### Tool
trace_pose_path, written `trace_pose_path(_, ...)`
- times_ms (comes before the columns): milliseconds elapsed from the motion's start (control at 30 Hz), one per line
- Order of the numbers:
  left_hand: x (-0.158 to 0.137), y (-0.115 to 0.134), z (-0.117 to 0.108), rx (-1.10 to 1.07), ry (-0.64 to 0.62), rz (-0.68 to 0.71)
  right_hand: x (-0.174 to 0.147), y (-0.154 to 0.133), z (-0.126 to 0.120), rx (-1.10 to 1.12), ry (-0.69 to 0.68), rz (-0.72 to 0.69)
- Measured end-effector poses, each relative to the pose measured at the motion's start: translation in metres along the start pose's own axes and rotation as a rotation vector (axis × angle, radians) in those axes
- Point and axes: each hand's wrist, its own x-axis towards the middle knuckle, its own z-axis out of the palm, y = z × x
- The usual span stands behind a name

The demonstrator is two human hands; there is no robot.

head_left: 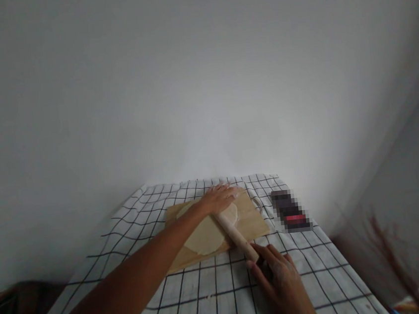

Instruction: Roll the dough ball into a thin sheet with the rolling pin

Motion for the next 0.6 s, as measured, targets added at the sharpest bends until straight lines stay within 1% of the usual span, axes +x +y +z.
trace_pose_path(67,-0.025,-0.007,-0.006,0.036,0.000,-0.018,-0.001,-0.005,-0.005,0.036,-0.028,-0.005)
trace_pose_path(167,-0.072,-0.017,-0.015,0.033,0.040,0.005,-0.003,-0.011,-0.010,0.086,-0.045,-0.005)
trace_pose_path(233,-0.107,-0.024,-0.020,-0.014,0.072,0.017,-0.003,-0.013,-0.012,0.124,-0.048,-0.021)
trace_pose_path(333,-0.161,-0.036,-0.025,-0.110,0.138,-0.010,-0.004,-0.015,-0.014,0.177,-0.038,-0.049)
trace_pose_path(400,-0.190,-0.041,-0.029,-0.148,0.161,-0.033,-0.004,-0.015,-0.015,0.200,-0.037,-0.059)
trace_pose_path(500,-0.215,-0.040,-0.030,-0.175,0.203,-0.094,-0.004,-0.014,-0.015,0.211,-0.039,-0.060)
trace_pose_path(600,-0.221,-0.030,-0.022,-0.121,0.273,-0.181,-0.004,-0.014,-0.014,0.215,-0.040,-0.055)
